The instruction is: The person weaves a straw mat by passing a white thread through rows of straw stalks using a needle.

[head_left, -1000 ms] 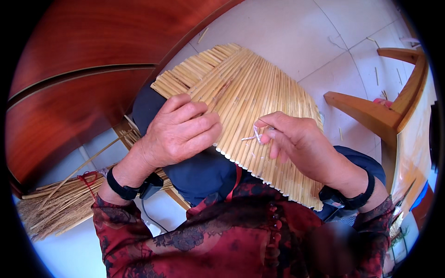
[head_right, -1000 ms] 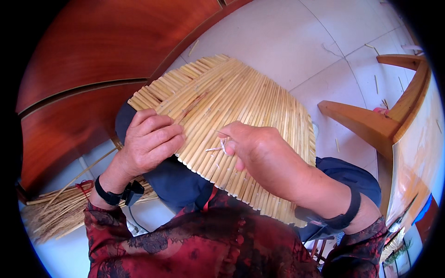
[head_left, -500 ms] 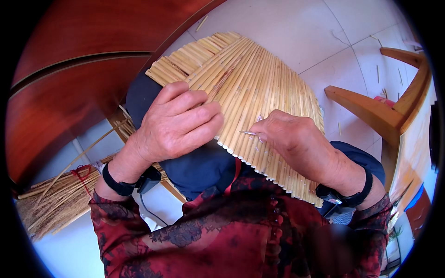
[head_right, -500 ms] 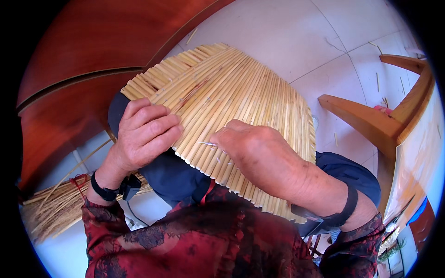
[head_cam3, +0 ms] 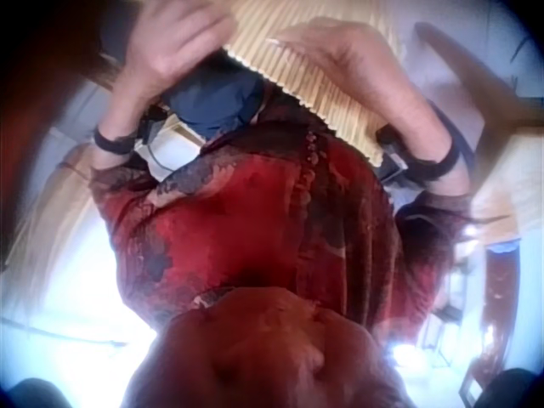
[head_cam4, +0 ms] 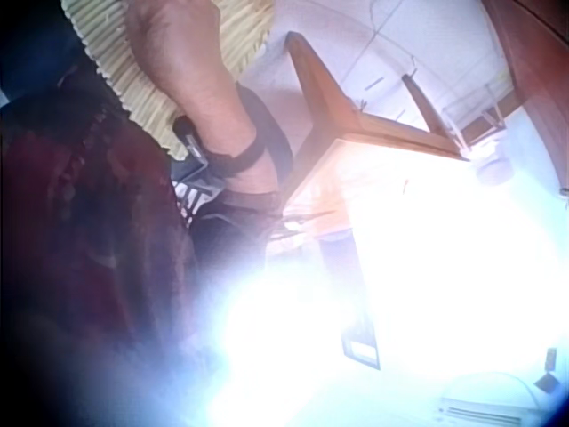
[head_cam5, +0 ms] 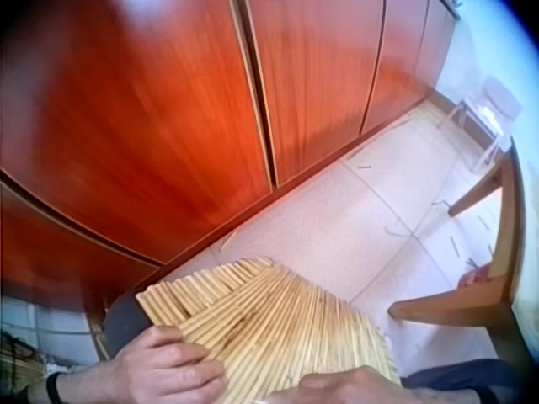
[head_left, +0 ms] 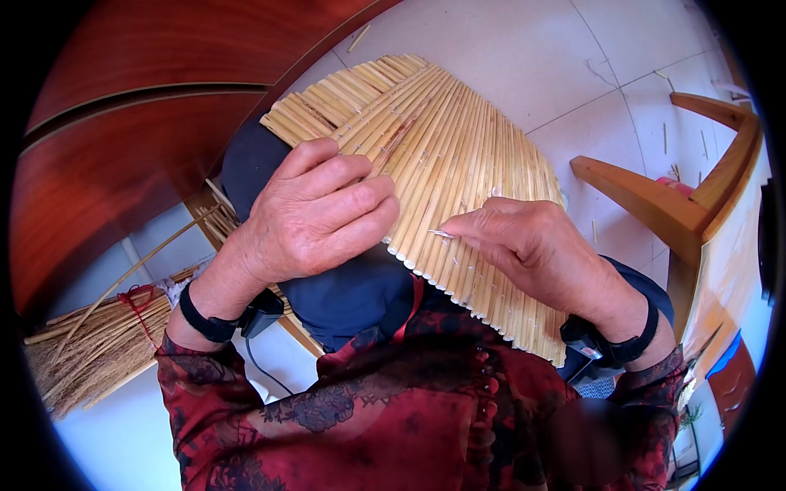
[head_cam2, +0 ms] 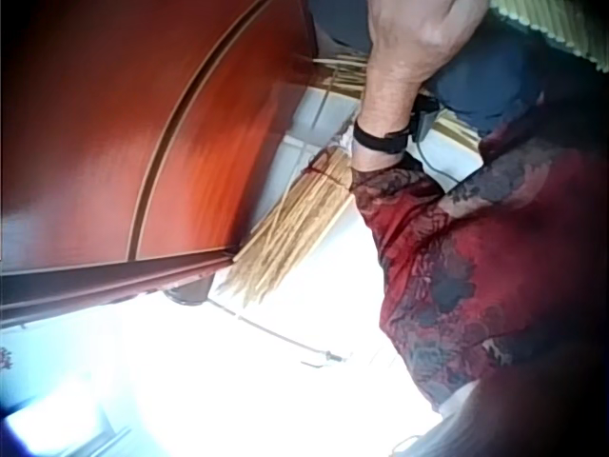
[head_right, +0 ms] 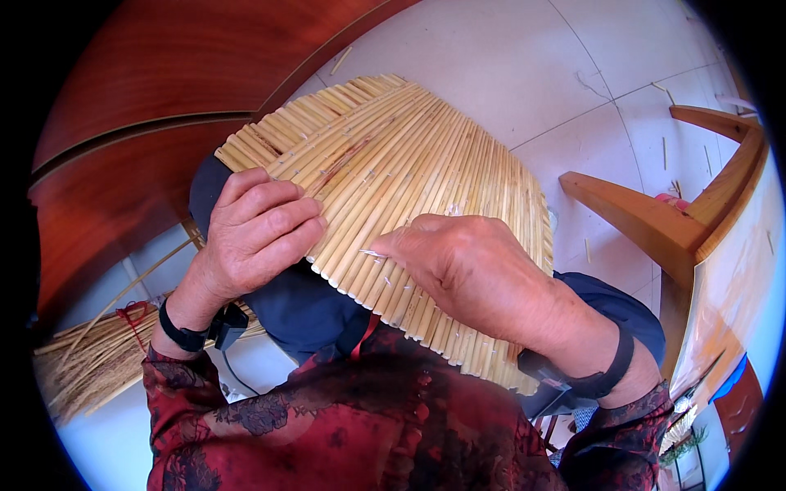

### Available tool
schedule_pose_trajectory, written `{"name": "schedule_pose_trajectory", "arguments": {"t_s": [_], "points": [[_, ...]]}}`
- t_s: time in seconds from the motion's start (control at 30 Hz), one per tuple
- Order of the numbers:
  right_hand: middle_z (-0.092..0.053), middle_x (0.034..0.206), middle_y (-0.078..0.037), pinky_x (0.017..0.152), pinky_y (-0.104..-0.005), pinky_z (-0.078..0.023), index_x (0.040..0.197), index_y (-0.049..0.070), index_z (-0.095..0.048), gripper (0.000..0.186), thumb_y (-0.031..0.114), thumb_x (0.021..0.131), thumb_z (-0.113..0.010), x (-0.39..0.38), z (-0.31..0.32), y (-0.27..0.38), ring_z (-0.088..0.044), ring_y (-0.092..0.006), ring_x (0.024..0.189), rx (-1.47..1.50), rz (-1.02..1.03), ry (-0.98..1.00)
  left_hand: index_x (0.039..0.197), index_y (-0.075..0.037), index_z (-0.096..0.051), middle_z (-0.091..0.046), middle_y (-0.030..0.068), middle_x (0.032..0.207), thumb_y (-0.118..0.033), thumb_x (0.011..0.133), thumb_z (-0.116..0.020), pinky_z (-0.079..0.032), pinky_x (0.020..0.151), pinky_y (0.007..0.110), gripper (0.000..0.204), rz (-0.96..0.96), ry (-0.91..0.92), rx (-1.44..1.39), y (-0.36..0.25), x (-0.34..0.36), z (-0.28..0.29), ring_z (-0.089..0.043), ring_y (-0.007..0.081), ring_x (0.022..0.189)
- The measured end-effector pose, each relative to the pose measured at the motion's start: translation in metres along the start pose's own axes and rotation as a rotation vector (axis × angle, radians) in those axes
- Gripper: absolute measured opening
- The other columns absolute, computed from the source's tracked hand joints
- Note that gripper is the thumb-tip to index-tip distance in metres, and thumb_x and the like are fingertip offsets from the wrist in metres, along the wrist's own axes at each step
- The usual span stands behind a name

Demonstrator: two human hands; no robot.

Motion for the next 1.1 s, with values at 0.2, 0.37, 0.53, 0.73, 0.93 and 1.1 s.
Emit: {"name": "schedule_pose_trajectory", "arguments": {"t_s": [0.2, 0.37, 0.53, 0.73, 0.93, 1.1], "points": [[-0.064, 0.074, -0.012, 0.059, -0.0377, -0.05, 0.092, 0.005, -0.067, 0.011, 0.011, 0.089, -0.059, 0.003, 0.003, 0.002, -0.063, -0.0302, 0.071, 0.025, -0.003, 0.007, 0.089, -0.006, -0.064, -0.067, 0.0056, 0.091, -0.013, 0.062, -0.067, -0.046, 0.076, 0.038, 0.028, 0.003, -0.004, 0.009, 0.0, 0.001, 0.0, -0.061, 0.0218, 0.083], [-0.064, 0.075, -0.015, 0.061, -0.0386, -0.051, 0.09, 0.003, -0.068, 0.01, 0.008, 0.087, -0.059, 0.007, 0.004, 0.002, -0.063, -0.033, 0.071, 0.047, 0.026, 0.023, 0.089, -0.007, -0.064, -0.067, 0.0053, 0.091, -0.014, 0.063, -0.067, -0.046, 0.075, 0.038, 0.027, 0.002, -0.004, 0.006, 0.0, 0.0, 0.0, -0.061, 0.0216, 0.083], [-0.065, 0.079, -0.015, 0.064, -0.0384, -0.052, 0.094, 0.003, -0.068, 0.013, 0.004, 0.085, -0.06, 0.008, 0.005, -0.001, -0.063, -0.0334, 0.074, 0.099, 0.0, 0.062, 0.089, -0.007, -0.065, -0.067, 0.005, 0.091, -0.014, 0.063, -0.066, -0.046, 0.075, 0.037, 0.027, 0.001, -0.012, 0.003, -0.001, 0.001, 0.001, -0.061, 0.0215, 0.082], [-0.066, 0.086, -0.015, 0.069, -0.0379, -0.053, 0.1, 0.005, -0.068, 0.016, 0.005, 0.084, -0.061, 0.009, 0.003, -0.007, -0.064, -0.0335, 0.079, 0.175, -0.033, 0.092, 0.089, -0.007, -0.065, -0.067, 0.0052, 0.091, -0.015, 0.063, -0.067, -0.046, 0.075, 0.037, 0.027, 0.004, -0.01, -0.002, 0.0, 0.0, 0.001, -0.061, 0.0215, 0.082], [-0.067, 0.086, -0.015, 0.068, -0.0382, -0.053, 0.098, 0.005, -0.068, 0.015, 0.007, 0.085, -0.062, 0.01, 0.005, -0.003, -0.064, -0.0338, 0.079, 0.148, -0.037, 0.106, 0.088, -0.006, -0.065, -0.067, 0.0055, 0.091, -0.015, 0.062, -0.067, -0.046, 0.075, 0.037, 0.028, -0.001, -0.008, 0.008, -0.002, 0.001, 0.001, -0.061, 0.0217, 0.082], [-0.066, 0.084, -0.015, 0.066, -0.0388, -0.053, 0.096, 0.004, -0.069, 0.013, 0.007, 0.085, -0.062, 0.012, 0.006, -0.002, -0.064, -0.0342, 0.077, 0.125, -0.022, 0.113, 0.083, -0.006, -0.061, -0.061, 0.0033, 0.086, -0.015, 0.061, -0.065, -0.045, 0.074, 0.034, 0.024, -0.017, -0.049, 0.028, 0.0, 0.001, 0.001, -0.059, 0.0185, 0.08]]}}
Point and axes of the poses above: each hand's wrist, its own x-axis towards the middle knuckle, its own z-axis out of the back of the hand, y = z × x, the point moved 5 cm from there along x, towards the middle knuckle
